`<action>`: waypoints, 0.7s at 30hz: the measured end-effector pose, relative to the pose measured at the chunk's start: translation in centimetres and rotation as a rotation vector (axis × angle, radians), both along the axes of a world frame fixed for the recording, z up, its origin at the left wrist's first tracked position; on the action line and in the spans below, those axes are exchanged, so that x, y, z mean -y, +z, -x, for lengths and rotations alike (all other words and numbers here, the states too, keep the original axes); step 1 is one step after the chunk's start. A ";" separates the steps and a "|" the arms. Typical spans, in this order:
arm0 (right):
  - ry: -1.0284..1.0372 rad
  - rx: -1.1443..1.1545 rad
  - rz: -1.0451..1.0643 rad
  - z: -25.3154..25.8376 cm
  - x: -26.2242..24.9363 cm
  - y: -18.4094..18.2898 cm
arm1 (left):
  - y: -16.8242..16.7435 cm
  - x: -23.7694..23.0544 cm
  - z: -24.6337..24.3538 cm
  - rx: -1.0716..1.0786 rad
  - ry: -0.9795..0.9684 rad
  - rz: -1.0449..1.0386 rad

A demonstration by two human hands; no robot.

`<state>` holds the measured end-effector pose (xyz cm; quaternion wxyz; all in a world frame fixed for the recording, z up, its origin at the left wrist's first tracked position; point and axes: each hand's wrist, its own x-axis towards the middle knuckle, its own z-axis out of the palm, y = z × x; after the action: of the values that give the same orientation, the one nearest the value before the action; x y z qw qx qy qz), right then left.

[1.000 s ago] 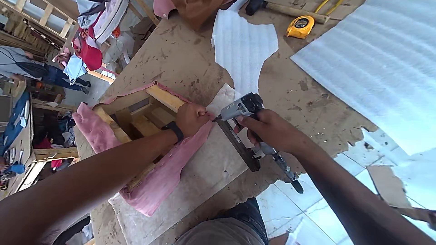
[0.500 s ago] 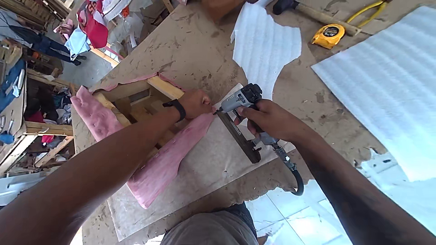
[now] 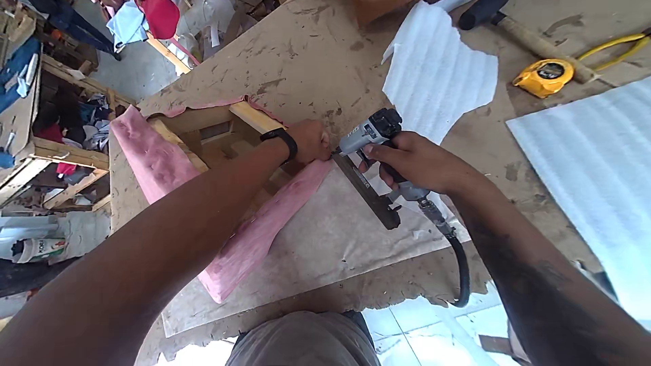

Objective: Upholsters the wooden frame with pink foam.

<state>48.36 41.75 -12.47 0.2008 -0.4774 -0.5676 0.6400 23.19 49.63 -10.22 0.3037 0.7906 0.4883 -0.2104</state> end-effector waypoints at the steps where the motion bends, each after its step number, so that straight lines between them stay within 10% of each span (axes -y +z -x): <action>1: 0.017 0.013 0.007 0.2 -0.3 0.3 | 0.1 -0.1 0.1 0.002 -0.001 0.003; 21: 0.110 -0.071 0.043 2.3 -0.4 2.8 | 0.5 -0.9 1.7 0.001 0.010 0.022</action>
<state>46.02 42.14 -9.70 0.1753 -0.4266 -0.5715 0.6787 21.53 50.51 -9.68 0.3136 0.7849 0.4898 -0.2136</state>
